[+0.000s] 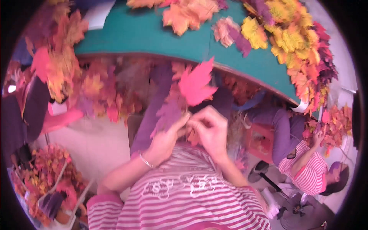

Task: The person attaches individual artificial maple leaves to a stem by hand to create a decorative branch.

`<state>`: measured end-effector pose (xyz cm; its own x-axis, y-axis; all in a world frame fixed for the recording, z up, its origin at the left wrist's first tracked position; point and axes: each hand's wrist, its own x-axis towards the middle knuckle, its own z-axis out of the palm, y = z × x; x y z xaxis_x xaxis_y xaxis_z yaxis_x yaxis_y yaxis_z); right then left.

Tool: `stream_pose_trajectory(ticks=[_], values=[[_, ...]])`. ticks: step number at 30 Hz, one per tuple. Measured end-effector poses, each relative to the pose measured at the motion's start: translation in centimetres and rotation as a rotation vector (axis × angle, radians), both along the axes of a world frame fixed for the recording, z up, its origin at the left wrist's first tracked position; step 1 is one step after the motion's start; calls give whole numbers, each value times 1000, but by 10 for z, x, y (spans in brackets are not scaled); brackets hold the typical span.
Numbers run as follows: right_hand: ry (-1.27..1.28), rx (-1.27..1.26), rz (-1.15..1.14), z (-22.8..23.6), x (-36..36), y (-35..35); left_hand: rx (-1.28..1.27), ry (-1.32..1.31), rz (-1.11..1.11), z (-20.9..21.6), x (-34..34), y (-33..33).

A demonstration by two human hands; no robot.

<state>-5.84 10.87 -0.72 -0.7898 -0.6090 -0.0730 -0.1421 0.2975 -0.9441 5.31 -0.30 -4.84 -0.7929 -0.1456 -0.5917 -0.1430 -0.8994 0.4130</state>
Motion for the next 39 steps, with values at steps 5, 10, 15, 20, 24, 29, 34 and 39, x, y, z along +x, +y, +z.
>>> stream_pose_trajectory(ticks=[5, 10, 15, 20, 24, 29, 34, 39], values=[[136, -20, -21, 2, -15, -10, -470, 55, -162, 15, -6, -7], [371, 25, 339, 18, -50, -25, -359, 165, -38, 27, -1, -8], [825, -36, 404, 71, -109, -60, -46, 35, -53, 20, 10, -33], [765, 46, 13, 64, -179, -106, -246, 63, 68, 17, 11, -42], [1052, -112, 21, 61, -209, -122, -385, -25, 34, 14, 11, -46], [1585, -217, -105, 131, -227, -109, -515, 62, 11, 8, 12, -41], [1116, 21, 145, 151, -128, -77, -398, 3, -41, 5, -2, -28], [496, 17, 931, 105, -20, -48, -426, 204, 113, 15, -16, -12]])
